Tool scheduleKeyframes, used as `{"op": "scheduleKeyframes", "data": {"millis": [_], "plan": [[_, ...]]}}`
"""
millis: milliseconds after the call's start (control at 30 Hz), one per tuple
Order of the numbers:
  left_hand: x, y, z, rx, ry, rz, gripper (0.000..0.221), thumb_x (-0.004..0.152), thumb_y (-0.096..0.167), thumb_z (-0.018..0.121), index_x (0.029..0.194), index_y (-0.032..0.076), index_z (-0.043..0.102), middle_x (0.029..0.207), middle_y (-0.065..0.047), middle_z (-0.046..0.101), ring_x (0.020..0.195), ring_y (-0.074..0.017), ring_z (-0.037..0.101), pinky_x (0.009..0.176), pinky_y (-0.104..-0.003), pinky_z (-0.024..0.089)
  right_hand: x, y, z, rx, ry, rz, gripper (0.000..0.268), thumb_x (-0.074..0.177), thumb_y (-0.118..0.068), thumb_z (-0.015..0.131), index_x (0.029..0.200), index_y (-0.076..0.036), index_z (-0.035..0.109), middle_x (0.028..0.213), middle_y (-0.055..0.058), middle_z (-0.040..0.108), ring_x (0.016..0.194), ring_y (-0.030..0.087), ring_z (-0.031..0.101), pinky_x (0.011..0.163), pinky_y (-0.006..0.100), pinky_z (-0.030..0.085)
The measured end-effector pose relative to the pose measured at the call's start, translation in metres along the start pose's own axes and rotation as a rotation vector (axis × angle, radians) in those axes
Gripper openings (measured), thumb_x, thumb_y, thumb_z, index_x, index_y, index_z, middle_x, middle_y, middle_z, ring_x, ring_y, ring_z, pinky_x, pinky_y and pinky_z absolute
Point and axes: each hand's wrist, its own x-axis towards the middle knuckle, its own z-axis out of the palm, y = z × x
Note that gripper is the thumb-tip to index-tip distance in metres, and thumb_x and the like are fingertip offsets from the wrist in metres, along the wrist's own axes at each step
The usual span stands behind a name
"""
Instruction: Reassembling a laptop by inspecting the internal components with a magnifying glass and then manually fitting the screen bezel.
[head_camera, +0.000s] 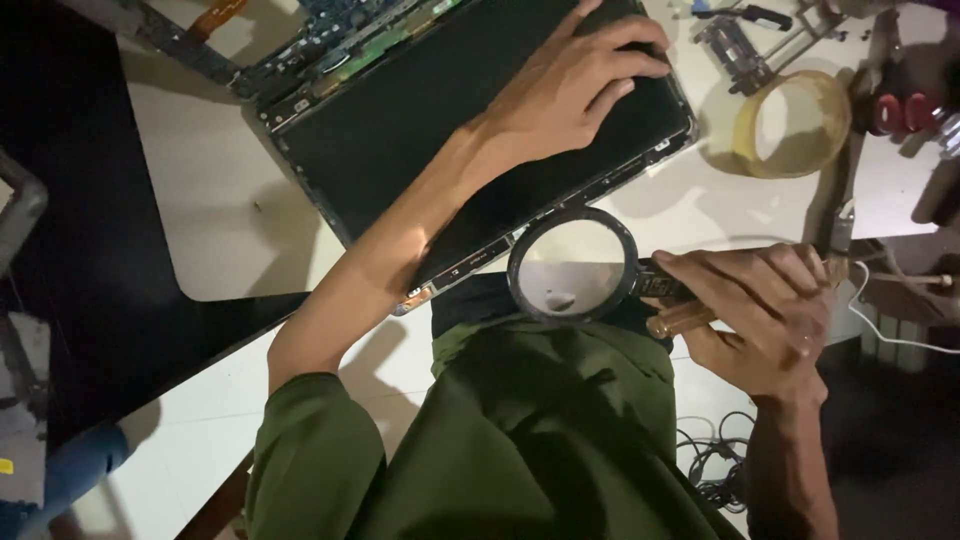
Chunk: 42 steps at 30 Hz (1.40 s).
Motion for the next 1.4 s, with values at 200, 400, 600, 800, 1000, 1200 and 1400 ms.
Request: {"op": "scheduleKeyframes", "data": {"millis": [200, 400, 600, 800, 1000, 1200, 1400], "plan": [[-0.001, 0.001, 0.002, 0.050, 0.040, 0.005, 0.036, 0.093, -0.011, 0.064, 0.120, 0.008, 0.077, 0.129, 0.002, 0.062, 0.125, -0.0177, 0.057, 0.122, -0.045, 0.019, -0.021, 0.019, 0.008, -0.024, -0.077, 0.026, 0.043, 0.072, -0.013, 0.086, 0.115, -0.011, 0.081, 0.100, 0.003, 0.078, 0.089, 0.016, 0.056, 0.095, 0.040, 0.038], [-0.001, 0.003, -0.002, 0.066, 0.059, 0.042, 0.033, 0.090, -0.010, 0.064, 0.116, 0.008, 0.074, 0.126, 0.003, 0.059, 0.114, -0.0205, 0.058, 0.111, -0.042, 0.037, -0.020, 0.020, 0.012, -0.001, 0.048, -0.049, 0.037, 0.079, -0.022, 0.094, 0.111, -0.007, 0.082, 0.100, 0.005, 0.075, 0.092, 0.019, 0.056, 0.095, 0.042, 0.044], [-0.001, -0.002, 0.004, 0.086, 0.048, 0.029, 0.034, 0.092, -0.011, 0.064, 0.118, 0.008, 0.075, 0.127, 0.002, 0.059, 0.119, -0.0192, 0.057, 0.116, -0.045, 0.034, -0.019, 0.006, 0.004, -0.030, 0.023, 0.055, 0.034, 0.076, -0.011, 0.096, 0.106, -0.009, 0.083, 0.100, 0.004, 0.078, 0.091, 0.016, 0.059, 0.101, 0.042, 0.045], [0.000, 0.001, -0.002, 0.044, 0.070, 0.066, 0.034, 0.088, -0.012, 0.066, 0.115, 0.007, 0.074, 0.124, 0.002, 0.059, 0.117, -0.0198, 0.057, 0.111, -0.042, 0.037, -0.016, 0.003, 0.004, -0.015, 0.058, 0.030, 0.035, 0.074, -0.010, 0.095, 0.106, -0.008, 0.083, 0.100, 0.004, 0.077, 0.090, 0.017, 0.056, 0.098, 0.043, 0.044], [0.000, -0.005, 0.006, 0.123, 0.060, 0.056, 0.035, 0.090, -0.012, 0.065, 0.116, 0.008, 0.076, 0.126, 0.001, 0.059, 0.118, -0.0193, 0.057, 0.111, -0.044, 0.039, -0.023, 0.010, 0.008, -0.037, 0.053, 0.002, 0.038, 0.074, -0.021, 0.097, 0.107, -0.010, 0.082, 0.100, 0.004, 0.079, 0.091, 0.017, 0.058, 0.097, 0.045, 0.047], [0.000, 0.001, 0.001, 0.063, 0.056, 0.040, 0.035, 0.089, -0.012, 0.064, 0.116, 0.007, 0.074, 0.124, 0.002, 0.058, 0.116, -0.0205, 0.058, 0.110, -0.044, 0.037, -0.022, 0.010, 0.008, -0.053, 0.055, -0.002, 0.031, 0.080, -0.018, 0.096, 0.107, -0.010, 0.083, 0.097, 0.005, 0.078, 0.084, 0.017, 0.055, 0.095, 0.042, 0.045], [-0.002, -0.003, 0.007, 0.095, 0.056, 0.022, 0.036, 0.091, -0.014, 0.065, 0.117, 0.008, 0.076, 0.127, 0.001, 0.059, 0.121, -0.0208, 0.058, 0.118, -0.048, 0.033, -0.022, 0.008, 0.007, -0.007, 0.028, 0.021, 0.031, 0.080, -0.017, 0.094, 0.107, -0.010, 0.082, 0.099, 0.006, 0.079, 0.085, 0.015, 0.056, 0.091, 0.040, 0.045]]}}
